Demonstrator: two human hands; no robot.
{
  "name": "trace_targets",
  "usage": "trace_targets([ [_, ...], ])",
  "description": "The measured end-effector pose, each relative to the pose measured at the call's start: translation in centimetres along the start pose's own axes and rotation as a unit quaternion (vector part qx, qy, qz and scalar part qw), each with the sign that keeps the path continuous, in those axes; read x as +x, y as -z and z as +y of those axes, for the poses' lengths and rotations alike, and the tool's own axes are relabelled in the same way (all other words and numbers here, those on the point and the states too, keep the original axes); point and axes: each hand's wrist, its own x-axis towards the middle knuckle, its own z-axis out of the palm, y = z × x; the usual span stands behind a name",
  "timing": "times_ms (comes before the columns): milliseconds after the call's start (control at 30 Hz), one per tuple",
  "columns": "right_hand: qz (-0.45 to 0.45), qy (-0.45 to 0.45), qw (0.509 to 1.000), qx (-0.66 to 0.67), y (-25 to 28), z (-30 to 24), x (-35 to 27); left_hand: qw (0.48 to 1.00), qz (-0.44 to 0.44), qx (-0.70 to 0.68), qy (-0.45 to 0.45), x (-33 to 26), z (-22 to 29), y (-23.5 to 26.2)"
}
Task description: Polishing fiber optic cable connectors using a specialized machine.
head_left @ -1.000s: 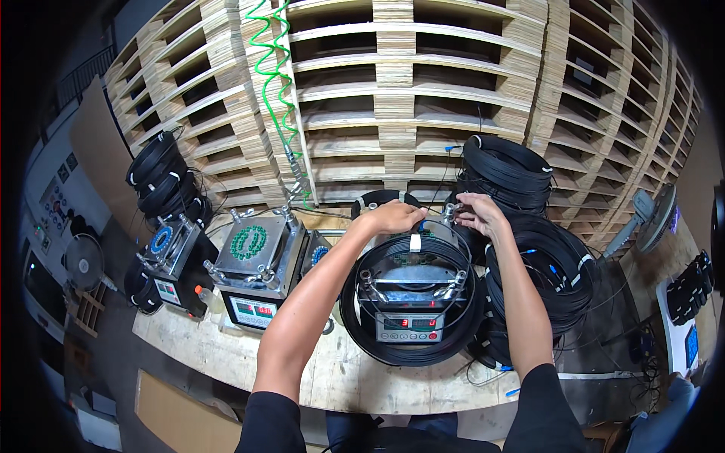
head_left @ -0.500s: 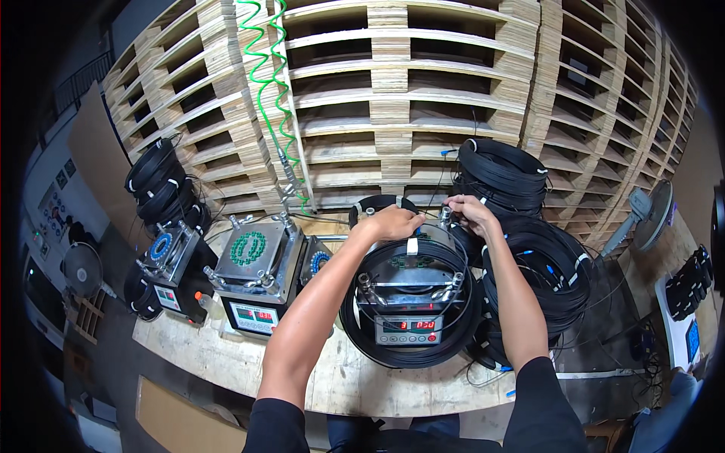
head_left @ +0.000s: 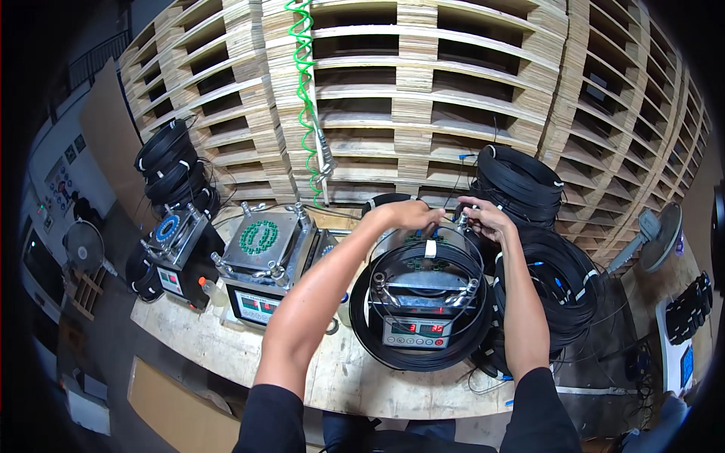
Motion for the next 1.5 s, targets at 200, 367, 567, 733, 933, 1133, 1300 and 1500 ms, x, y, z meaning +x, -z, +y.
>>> trace_targets([
  [200,0.187,0.086,0.974,-0.099,-8.2,-0.8,-5.6,0.957,0.136,-0.251,0.054,0.2,-12.1,0.8],
  [367,0.178,0.198,0.960,-0.093,-10.7,1.2,-13.1,0.827,0.031,-0.561,0.015,0.3,-11.8,-2.0],
  [567,0.161,0.199,0.966,-0.028,-11.8,1.0,-14.5,0.736,0.108,-0.666,-0.056,0.0,-12.9,-4.0],
  [733,0.170,0.203,0.964,-0.024,-12.1,1.4,-14.1,0.638,0.245,-0.727,-0.068,1.6,-16.4,-6.7],
  [933,0.168,0.218,0.962,-0.006,-12.8,0.9,-14.1,0.591,0.328,-0.734,-0.066,1.6,-18.2,-8.1],
  [1133,0.183,0.207,0.961,-0.013,-10.8,2.0,-14.6,0.525,0.323,-0.772,-0.155,1.6,-13.3,-8.5],
  [1300,0.153,0.211,0.965,0.004,-12.5,1.7,-13.9,0.619,0.379,-0.686,-0.040,1.4,-16.9,-7.5],
  [1500,0.153,0.189,0.969,0.043,-11.4,2.1,-14.2,0.686,0.318,-0.642,-0.124,-3.3,-13.2,-7.8],
])
